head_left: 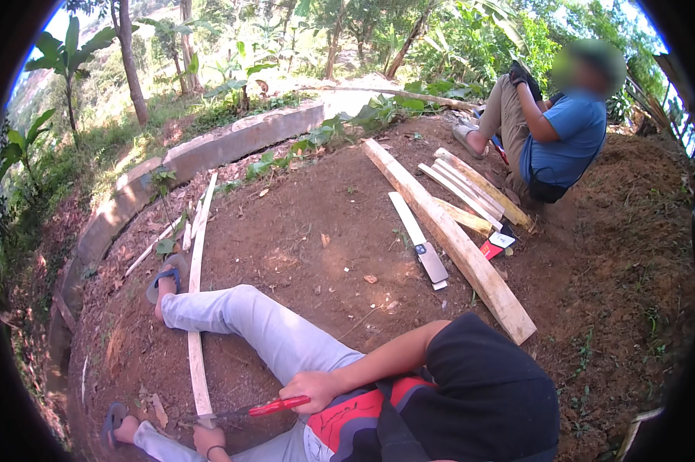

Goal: The person saws a wooden board with a hand saw while sitting on the ground, then handles and stacks the resulting wood pieces.

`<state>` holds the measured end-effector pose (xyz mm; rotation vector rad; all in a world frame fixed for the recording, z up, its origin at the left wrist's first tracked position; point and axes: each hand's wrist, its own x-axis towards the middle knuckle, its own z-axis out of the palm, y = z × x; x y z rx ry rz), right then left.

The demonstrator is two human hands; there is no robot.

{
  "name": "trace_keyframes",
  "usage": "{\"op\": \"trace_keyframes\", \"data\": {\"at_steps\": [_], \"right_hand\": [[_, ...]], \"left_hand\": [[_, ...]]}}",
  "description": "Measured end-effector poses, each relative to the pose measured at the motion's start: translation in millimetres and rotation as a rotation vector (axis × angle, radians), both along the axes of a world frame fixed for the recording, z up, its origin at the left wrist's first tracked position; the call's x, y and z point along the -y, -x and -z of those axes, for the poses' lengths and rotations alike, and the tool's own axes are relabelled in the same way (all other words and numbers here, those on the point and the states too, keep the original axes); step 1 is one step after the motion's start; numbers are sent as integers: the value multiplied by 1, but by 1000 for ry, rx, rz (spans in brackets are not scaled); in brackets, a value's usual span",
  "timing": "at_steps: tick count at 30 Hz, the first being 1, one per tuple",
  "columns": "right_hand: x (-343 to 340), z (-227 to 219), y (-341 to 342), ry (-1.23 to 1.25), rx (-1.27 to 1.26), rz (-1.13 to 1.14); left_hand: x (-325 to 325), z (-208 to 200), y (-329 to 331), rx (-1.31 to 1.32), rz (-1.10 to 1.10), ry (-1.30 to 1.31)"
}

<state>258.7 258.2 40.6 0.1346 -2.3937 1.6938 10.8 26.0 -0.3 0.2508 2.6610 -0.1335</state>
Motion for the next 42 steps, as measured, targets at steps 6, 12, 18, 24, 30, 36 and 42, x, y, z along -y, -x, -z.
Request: {"op": "trace_keyframes", "data": {"at_steps": [6, 12, 18, 24, 30, 36, 42], "right_hand": [[0, -2, 2, -15, 4, 6], [2, -2, 0, 18, -6, 27], [2, 3, -1, 25, 26, 51], [-3, 3, 3, 223, 156, 128], [-5, 8, 8, 332, 216, 211], [-5, -2, 4, 154, 131, 109], [2, 1, 0, 1, 8, 32]], "left_hand": [[10, 14, 7, -32, 12, -18], [3, 4, 2, -19, 7, -19], [-1, -4, -3, -15, -8, -16], [0, -1, 0, -5, 18, -2], [2, 4, 1, -9, 26, 0], [7, 13, 3, -50, 44, -1], [7, 12, 3, -49, 43, 12]]}}
